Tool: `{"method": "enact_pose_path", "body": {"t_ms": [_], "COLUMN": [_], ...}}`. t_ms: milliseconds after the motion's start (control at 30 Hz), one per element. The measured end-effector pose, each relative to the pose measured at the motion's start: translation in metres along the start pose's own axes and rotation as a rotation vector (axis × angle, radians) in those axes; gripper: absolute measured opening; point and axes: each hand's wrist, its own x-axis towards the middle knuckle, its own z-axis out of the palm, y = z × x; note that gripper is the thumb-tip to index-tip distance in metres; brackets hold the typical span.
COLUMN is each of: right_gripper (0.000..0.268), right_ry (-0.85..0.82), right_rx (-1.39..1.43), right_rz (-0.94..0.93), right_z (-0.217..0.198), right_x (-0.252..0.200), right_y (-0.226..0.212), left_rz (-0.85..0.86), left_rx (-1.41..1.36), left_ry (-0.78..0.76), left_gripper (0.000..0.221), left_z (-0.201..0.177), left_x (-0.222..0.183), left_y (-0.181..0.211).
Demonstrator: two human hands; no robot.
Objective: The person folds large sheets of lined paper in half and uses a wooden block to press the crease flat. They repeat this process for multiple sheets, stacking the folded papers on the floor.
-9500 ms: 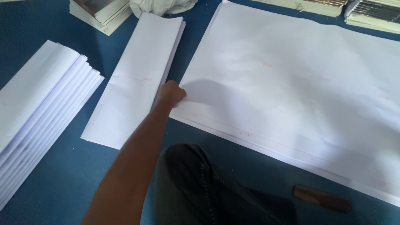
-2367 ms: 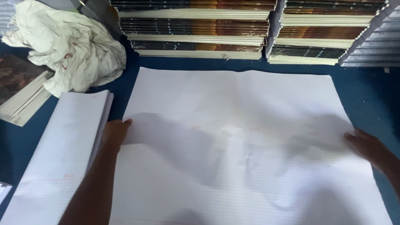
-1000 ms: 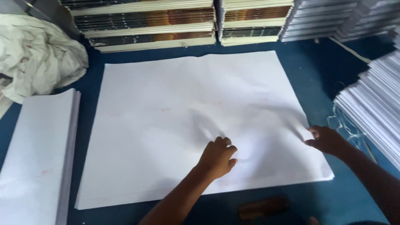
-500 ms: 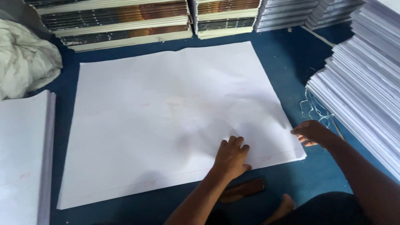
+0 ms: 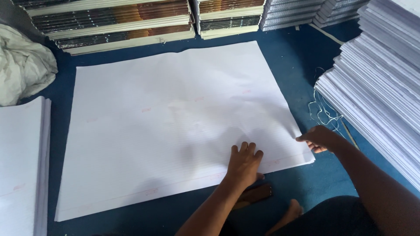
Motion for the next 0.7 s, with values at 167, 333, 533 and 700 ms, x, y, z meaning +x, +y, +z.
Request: {"method": "enact_pose_path", "body": {"t_ms": [167,333,533,700], "right_gripper": [0.052,0.048,0.053,0.055], "right_ry": [-0.005,-0.049,-0.062,-0.063], "right_rx": [-0.007,0.001,0.058,0.052], "right_rz": [-0.007,-0.083,-0.086,-0.068], "right_z": [0.002,-0.002,-0.002,-0.001], "right_x": [-0.001,-0.006,-0.010,-0.019], "right_y": [0.001,0.007,0.008,0.003], "left_rz": [-0.004,-0.009,-0.019,-0.022], "left_rx": [0.002,0.008,0.004,-0.008], "left_ry": [-0.016,-0.031,-0.041,-0.020], "left_gripper": [0.070,0.069,0.070,0.069], "left_z": [0.003,0.006,0.010,0.012], "left_x": [0.001,-0.002,-0.002,-0.002], "left_y": [-0.001,-0.001,-0.004,-0.005]}}
